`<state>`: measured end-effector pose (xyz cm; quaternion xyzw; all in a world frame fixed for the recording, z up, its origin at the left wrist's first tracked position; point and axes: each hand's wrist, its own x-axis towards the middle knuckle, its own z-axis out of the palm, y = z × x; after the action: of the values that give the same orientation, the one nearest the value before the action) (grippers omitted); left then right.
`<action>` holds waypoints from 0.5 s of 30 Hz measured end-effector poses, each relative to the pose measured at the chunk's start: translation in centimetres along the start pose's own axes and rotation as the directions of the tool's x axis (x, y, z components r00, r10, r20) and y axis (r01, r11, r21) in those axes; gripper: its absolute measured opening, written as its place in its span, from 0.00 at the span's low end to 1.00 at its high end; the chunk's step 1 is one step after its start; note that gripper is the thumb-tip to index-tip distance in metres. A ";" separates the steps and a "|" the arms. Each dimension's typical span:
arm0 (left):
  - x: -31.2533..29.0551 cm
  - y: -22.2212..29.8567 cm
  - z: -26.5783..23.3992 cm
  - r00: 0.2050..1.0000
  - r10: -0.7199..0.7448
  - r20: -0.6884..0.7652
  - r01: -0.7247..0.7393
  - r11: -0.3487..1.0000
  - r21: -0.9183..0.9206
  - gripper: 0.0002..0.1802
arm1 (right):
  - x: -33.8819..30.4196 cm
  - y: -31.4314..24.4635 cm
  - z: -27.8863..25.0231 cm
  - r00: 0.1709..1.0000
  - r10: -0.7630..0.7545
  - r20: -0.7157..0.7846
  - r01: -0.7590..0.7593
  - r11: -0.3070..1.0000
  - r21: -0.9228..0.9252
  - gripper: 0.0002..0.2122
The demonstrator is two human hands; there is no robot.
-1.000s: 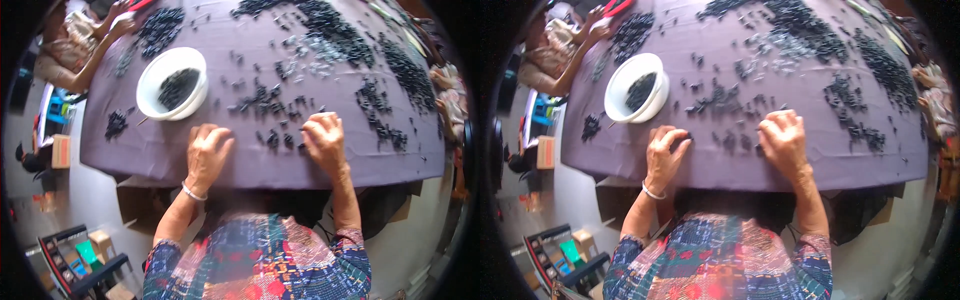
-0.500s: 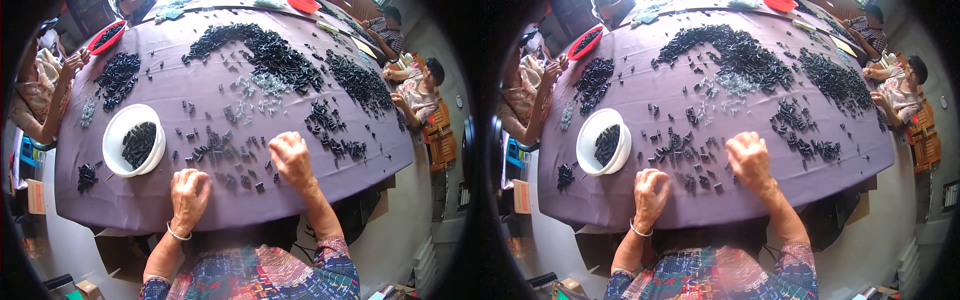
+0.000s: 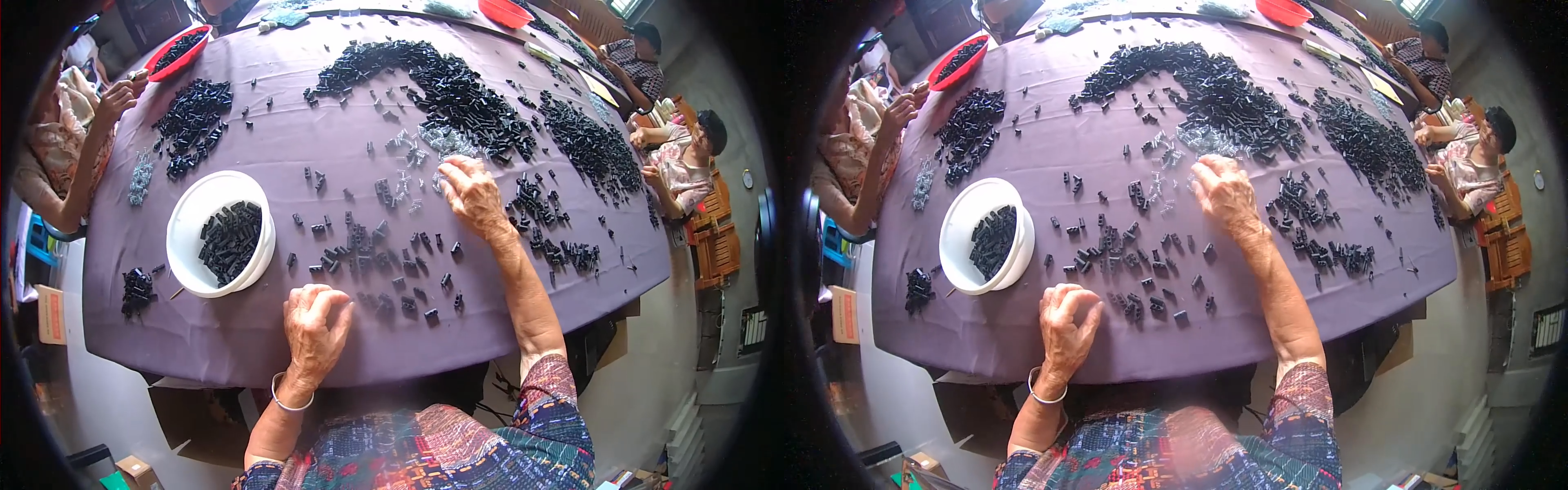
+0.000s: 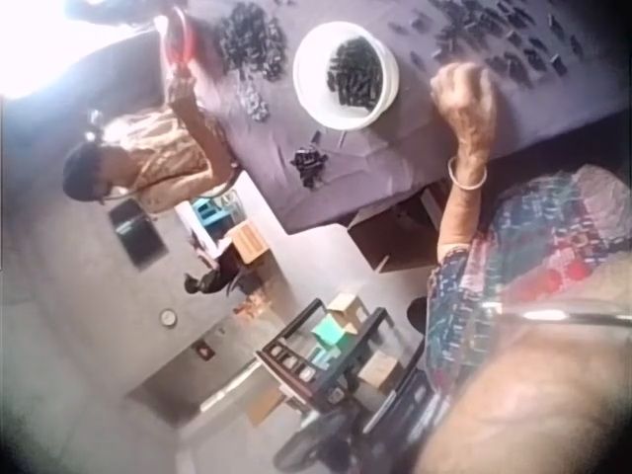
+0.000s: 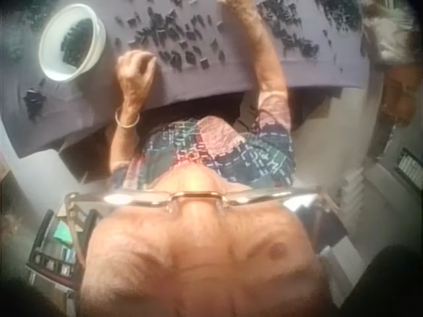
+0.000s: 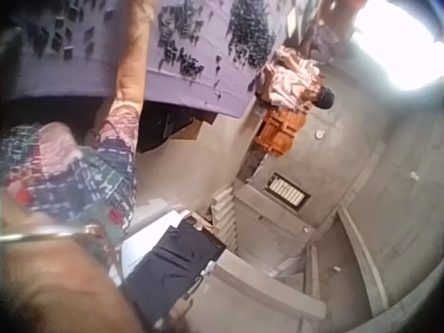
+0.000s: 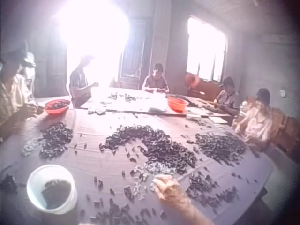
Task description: Assembling small black plastic components by hand.
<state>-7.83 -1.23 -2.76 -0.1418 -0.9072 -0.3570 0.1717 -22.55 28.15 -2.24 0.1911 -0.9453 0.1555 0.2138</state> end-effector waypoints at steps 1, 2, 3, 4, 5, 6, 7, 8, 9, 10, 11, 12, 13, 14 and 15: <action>0.0 -0.1 0.0 1.000 -0.003 -0.003 0.003 1.000 -0.001 0.11 | -0.3 -0.3 0.3 0.998 -0.062 -0.013 0.062 0.998 -0.031 0.14; 0.0 -0.1 0.1 1.000 -0.004 -0.006 0.004 1.000 -0.002 0.11 | -1.1 -0.7 0.0 0.995 -0.050 0.085 0.055 0.997 -0.050 0.19; 0.1 -0.2 0.1 1.000 -0.005 -0.007 0.005 1.000 -0.002 0.11 | -1.9 -1.0 0.0 0.990 -0.054 0.130 0.064 0.996 -0.068 0.21; 0.0 -0.2 0.1 1.000 -0.002 -0.008 0.002 1.000 -0.001 0.11 | -2.6 -1.2 -0.2 0.983 -0.057 0.175 0.073 0.994 -0.087 0.23; -0.1 -0.2 0.0 1.000 0.001 -0.008 -0.001 1.000 -0.001 0.11 | -3.2 -1.3 -0.5 0.974 -0.058 0.221 0.075 0.995 -0.070 0.24; -0.1 -0.2 0.0 1.000 0.003 -0.006 -0.003 1.000 -0.002 0.11 | -3.8 -1.3 -1.0 0.970 -0.081 0.228 0.096 0.994 -0.058 0.24; 0.0 -0.2 0.0 1.000 0.007 -0.009 -0.007 1.000 -0.003 0.11 | -4.4 -1.6 -1.5 0.966 -0.104 0.235 0.117 0.992 -0.043 0.24; 0.0 -0.2 0.0 1.000 0.011 -0.011 -0.011 1.000 -0.003 0.11 | -5.1 -2.1 -2.1 0.960 -0.105 0.259 0.121 0.992 -0.046 0.25; -0.1 -0.3 -0.1 1.000 0.009 -0.007 -0.009 1.000 -0.001 0.11 | -6.0 -2.9 -2.7 0.957 -0.122 0.263 0.130 0.991 -0.012 0.25; -0.1 -0.2 -0.1 1.000 0.007 -0.006 -0.007 1.000 0.001 0.11 | -6.8 -3.5 -3.2 0.954 -0.139 0.264 0.138 0.990 0.019 0.26; -0.1 -0.1 -0.1 1.000 0.006 -0.002 -0.006 1.000 0.002 0.10 | -7.6 -3.9 -3.6 0.954 -0.148 0.261 0.136 0.989 0.065 0.25; 0.0 0.0 -0.1 1.000 0.005 0.003 -0.005 1.000 0.001 0.10 | -8.1 -4.3 -4.2 0.961 -0.131 0.244 0.113 0.990 0.085 0.25; 0.0 0.1 -0.2 1.000 -0.004 0.012 0.004 1.000 -0.002 0.10 | -8.5 -4.6 -4.9 0.968 -0.109 0.227 0.088 0.991 0.104 0.25; 0.1 0.2 -0.2 1.000 -0.014 0.022 0.014 1.000 -0.004 0.09 | -8.9 -4.7 -5.3 0.983 -0.070 0.171 0.048 0.990 0.129 0.23; 0.1 0.2 -0.2 0.999 -0.015 0.029 0.015 1.000 -0.005 0.09 | -9.3 -4.3 -5.3 0.993 -0.026 0.117 0.006 0.985 0.171 0.22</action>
<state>-7.81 -1.22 -2.48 -0.1408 -0.9097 -0.3583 0.1555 -11.14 29.11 -1.04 0.2251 -0.9380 0.2225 0.1414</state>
